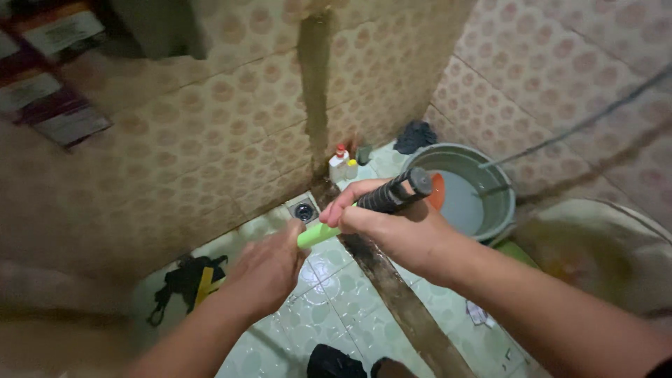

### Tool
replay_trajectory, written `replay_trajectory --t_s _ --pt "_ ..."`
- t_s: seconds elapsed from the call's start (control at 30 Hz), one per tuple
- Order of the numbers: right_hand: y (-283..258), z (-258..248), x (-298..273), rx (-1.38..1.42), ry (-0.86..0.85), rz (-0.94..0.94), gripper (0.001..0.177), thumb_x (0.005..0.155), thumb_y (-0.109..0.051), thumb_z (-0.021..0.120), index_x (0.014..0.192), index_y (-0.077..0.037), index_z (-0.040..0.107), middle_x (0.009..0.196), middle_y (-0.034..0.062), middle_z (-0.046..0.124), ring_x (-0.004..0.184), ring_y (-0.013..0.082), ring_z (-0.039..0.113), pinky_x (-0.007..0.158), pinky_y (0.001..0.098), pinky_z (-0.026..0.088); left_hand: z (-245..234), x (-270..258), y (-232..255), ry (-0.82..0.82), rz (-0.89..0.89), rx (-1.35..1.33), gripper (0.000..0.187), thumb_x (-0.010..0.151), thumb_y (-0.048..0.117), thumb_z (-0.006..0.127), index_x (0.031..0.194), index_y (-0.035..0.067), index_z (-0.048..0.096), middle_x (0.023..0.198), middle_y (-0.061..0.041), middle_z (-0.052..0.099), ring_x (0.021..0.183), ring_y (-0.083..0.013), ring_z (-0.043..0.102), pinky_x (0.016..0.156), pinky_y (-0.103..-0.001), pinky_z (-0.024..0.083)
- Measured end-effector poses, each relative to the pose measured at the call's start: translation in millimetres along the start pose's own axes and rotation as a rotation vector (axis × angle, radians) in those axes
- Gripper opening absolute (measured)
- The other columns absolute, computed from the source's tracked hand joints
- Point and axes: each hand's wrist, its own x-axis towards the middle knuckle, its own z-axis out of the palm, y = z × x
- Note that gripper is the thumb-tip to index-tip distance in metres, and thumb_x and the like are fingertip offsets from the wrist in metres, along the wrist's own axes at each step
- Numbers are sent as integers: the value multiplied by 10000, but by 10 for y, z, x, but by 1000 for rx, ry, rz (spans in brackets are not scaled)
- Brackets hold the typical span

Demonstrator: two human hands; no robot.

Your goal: The recorder is mopping the floor in a bathroom using a mop and a bucket of water.

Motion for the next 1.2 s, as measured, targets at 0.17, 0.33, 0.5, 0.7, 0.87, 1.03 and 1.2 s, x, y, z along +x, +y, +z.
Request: replay_trajectory --t_s 0.17,0.33,0.5,0.7,0.87,1.03,1.2 --pt "-61 -281 -386 0 168 73 182 883 -115 624 922 2 758 1019 91 776 1009 183 730 944 351 587 34 133 482 -189 -12 0 218 1008 318 509 1129 155 429 1099 -155 698 1052 -419 644 839 -582 456" --pt "90 -691 -812 147 292 120 162 907 -119 624 945 4 722 1077 109 754 1077 217 735 1018 376 584 227 310 942 -262 162 24 224 999 317 494 1162 194 402 1089 -158 706 1034 -417 664 816 -600 462" --pt "45 -966 -1227 62 408 160 210 892 -97 547 980 -1 712 1136 104 764 1123 220 731 1040 368 565 463 447 1303 -311 283 70 223 1004 276 485 1161 159 378 1118 -171 685 1046 -431 651 833 -598 467" --pt "54 -1176 -1525 91 482 162 218 865 -99 559 991 1 706 1143 102 783 1121 212 746 1023 359 581 581 518 1660 -336 365 6 272 995 299 519 1177 145 388 1144 -160 669 1089 -407 633 851 -574 472" --pt "-28 -1236 -1688 -37 442 177 251 868 -133 587 1024 -18 747 1134 82 791 1077 170 719 923 307 555 679 533 1714 -312 404 -15 268 999 282 516 1190 136 397 1112 -170 674 1063 -417 636 849 -572 476" --pt "-176 -1377 -1813 -162 197 404 366 912 -49 709 1272 -119 720 1005 235 680 924 264 581 748 407 466 531 405 1713 -318 358 27 232 991 280 528 1128 123 427 1071 -154 684 1080 -411 620 836 -583 465" --pt "-112 -1724 -1764 -165 -154 256 467 921 -103 741 1387 -130 718 1160 127 780 1048 219 778 885 350 650 628 338 1528 -288 443 -51 152 1021 229 502 1111 120 445 997 -191 656 1011 -428 632 809 -557 465"
